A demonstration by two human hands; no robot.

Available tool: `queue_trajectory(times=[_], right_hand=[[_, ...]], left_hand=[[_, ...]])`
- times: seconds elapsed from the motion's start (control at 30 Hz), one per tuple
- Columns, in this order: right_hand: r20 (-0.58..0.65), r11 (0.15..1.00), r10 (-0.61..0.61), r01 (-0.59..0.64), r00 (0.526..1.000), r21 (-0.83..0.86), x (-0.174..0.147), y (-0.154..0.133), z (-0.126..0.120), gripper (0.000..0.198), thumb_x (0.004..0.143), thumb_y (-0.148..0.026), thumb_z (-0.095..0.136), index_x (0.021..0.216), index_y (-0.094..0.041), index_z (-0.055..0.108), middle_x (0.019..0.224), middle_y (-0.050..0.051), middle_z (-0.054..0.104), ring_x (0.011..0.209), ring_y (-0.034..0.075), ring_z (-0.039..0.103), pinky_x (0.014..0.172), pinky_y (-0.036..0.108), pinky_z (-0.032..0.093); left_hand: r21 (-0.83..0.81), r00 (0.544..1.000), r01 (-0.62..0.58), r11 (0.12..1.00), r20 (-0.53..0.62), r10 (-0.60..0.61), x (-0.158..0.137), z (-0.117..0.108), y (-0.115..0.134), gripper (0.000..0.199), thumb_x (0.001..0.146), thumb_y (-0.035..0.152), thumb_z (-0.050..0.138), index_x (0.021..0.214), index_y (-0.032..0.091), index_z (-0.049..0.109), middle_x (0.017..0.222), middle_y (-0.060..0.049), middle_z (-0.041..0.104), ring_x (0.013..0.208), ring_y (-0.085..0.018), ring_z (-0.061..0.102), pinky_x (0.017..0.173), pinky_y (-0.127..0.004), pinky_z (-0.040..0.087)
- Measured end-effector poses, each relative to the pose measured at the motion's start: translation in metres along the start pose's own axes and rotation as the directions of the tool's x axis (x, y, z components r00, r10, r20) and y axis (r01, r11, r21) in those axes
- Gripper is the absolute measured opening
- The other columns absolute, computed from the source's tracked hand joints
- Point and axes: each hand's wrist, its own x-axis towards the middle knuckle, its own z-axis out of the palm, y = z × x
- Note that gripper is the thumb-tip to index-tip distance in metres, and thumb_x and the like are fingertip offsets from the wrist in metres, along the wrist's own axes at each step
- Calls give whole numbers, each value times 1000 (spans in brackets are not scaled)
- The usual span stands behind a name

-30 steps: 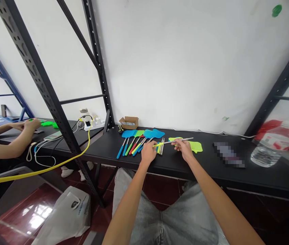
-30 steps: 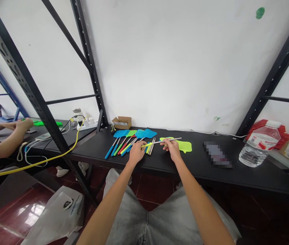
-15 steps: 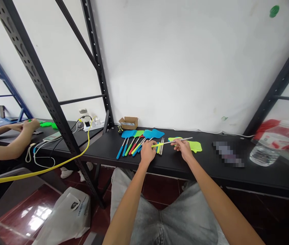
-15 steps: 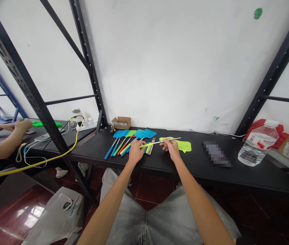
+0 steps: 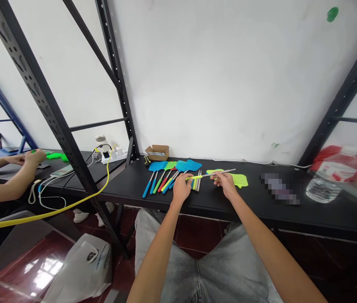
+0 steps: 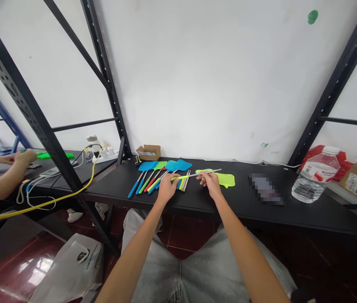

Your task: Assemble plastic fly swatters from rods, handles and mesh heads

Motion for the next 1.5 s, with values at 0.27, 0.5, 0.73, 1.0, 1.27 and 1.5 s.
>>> queue_trajectory(times=[0.27, 0.5, 0.73, 1.0, 1.27, 1.5], right_hand=[[-13, 998, 28, -28, 1000, 54, 1, 0, -1, 38, 70, -53, 72, 71, -16, 65, 70, 10, 73, 45, 12, 56, 41, 23, 35], [-20, 997, 34, -33, 999, 65, 2, 0, -2, 37, 71, -53, 70, 76, -16, 66, 70, 9, 73, 45, 12, 56, 40, 23, 35], [-36, 997, 21, -18, 999, 73, 1, -1, -1, 37, 70, -52, 72, 79, -17, 67, 69, 8, 73, 45, 12, 55, 40, 23, 34], [-72, 987, 28, -16, 997, 161, 1, -4, -3, 37, 68, -49, 74, 87, -18, 71, 66, 4, 70, 44, 11, 54, 40, 22, 34], [-140, 977, 31, 0, 990, 215, 3, -3, -5, 35, 64, -50, 75, 78, -19, 68, 64, 3, 68, 44, 12, 53, 41, 26, 38], [-121, 989, 8, 9, 993, 146, 3, -2, -5, 40, 63, -55, 77, 76, -19, 66, 63, 3, 67, 44, 12, 53, 41, 25, 39]], left_hand=[[-110, 997, 75, 991, 7, -75, 0, -3, 2, 28, 95, 34, 46, 95, 20, 71, 79, -3, 69, 72, -18, 61, 65, -25, 40], [-139, 996, 86, 987, -19, -89, 3, -2, 0, 46, 96, 46, 41, 62, 18, 55, 55, 2, 47, 56, -13, 44, 56, -25, 26], [-191, 988, 152, 970, 51, -144, 4, -3, -1, 55, 94, 52, 40, 55, 18, 56, 50, 1, 43, 53, -15, 44, 55, -27, 25], [-204, 977, 213, 955, 65, -204, 4, -5, 0, 58, 94, 53, 38, 58, 17, 65, 48, 0, 48, 52, -15, 46, 55, -27, 29], [-216, 973, 230, 949, 22, -231, 4, -6, -1, 57, 93, 53, 40, 62, 16, 70, 45, 0, 43, 51, -16, 47, 53, -27, 28], [-204, 975, 219, 954, 11, -222, 3, -6, -2, 57, 94, 51, 38, 61, 16, 69, 45, 0, 44, 49, -15, 45, 52, -28, 27]])
